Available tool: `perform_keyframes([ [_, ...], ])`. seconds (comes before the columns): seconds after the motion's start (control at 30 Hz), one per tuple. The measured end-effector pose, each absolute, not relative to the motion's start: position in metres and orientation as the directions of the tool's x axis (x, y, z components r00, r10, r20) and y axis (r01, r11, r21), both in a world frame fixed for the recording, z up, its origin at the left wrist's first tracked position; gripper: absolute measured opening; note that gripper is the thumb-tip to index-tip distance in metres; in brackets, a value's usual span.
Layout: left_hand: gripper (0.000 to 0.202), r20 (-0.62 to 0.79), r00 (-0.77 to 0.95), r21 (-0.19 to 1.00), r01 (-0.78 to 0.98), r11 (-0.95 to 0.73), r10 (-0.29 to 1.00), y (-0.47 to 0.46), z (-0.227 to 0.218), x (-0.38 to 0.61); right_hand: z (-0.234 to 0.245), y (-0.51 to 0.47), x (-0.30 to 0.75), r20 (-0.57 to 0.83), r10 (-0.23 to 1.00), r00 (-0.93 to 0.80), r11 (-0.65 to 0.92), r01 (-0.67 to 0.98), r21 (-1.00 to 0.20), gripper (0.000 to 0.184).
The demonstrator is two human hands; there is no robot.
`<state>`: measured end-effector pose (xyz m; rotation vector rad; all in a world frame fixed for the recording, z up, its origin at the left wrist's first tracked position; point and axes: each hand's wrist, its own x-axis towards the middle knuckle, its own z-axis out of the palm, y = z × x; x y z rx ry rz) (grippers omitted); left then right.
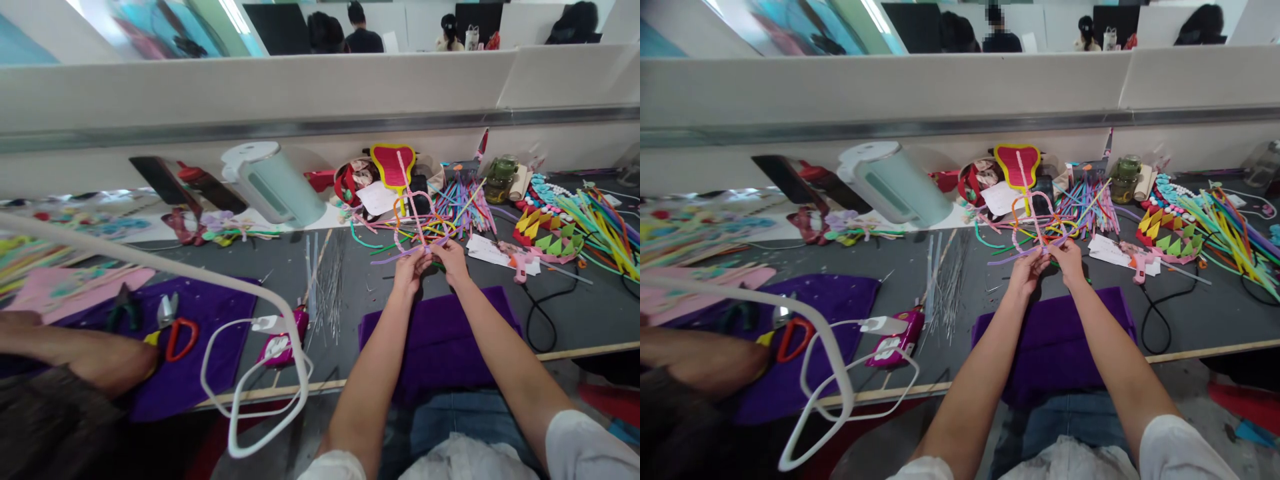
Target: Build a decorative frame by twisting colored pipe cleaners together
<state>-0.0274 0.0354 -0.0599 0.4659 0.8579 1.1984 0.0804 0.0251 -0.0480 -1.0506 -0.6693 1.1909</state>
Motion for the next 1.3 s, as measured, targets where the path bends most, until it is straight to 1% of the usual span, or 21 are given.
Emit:
perform_keyframes([
  [0.1,0.021,-0.326,0.082,0.727,-0.615,0.305,0.942,0.035,-0.06,-0.028,-0.049,0.025,0.08,-0.106,0.947,0.303,0.03,-0.412,-0.911,0.026],
  [0.23,0.023,-0.325,0.055,0.739,-0.608,0.29,0.944,0.033,-0.057,-0.026,-0.049,0.025,0.08,-0.094,0.931,0.353,0.056,-0.391,-0.919,0.022],
  [0.43,0.02,-0.337,0.042,0.749,-0.594,0.294,0.941,0.031,-0.054,-0.022,-0.046,0.025,0.086,-0.123,0.896,0.426,0.046,-0.365,-0.93,0.018],
  [0.63,0.015,-0.324,0.041,0.748,-0.6,0.283,0.945,0.031,-0.052,-0.021,-0.048,0.028,0.09,-0.096,0.862,0.497,0.085,-0.329,-0.94,0.017],
  [0.9,0.026,-0.263,0.052,0.771,-0.589,0.242,0.964,0.029,-0.052,-0.02,-0.05,0.032,0.096,-0.091,0.848,0.522,0.1,-0.327,-0.94,0.015],
  [1.1,0.031,-0.238,-0.005,0.78,-0.596,0.189,0.971,0.031,-0.056,-0.021,-0.049,0.031,0.096,-0.038,0.842,0.538,0.148,-0.298,-0.943,0.016],
  [1.3,0.032,-0.169,-0.123,0.808,-0.585,0.066,0.978,0.033,-0.059,-0.026,-0.047,0.032,0.103,-0.023,0.838,0.546,0.137,-0.25,-0.958,0.018],
])
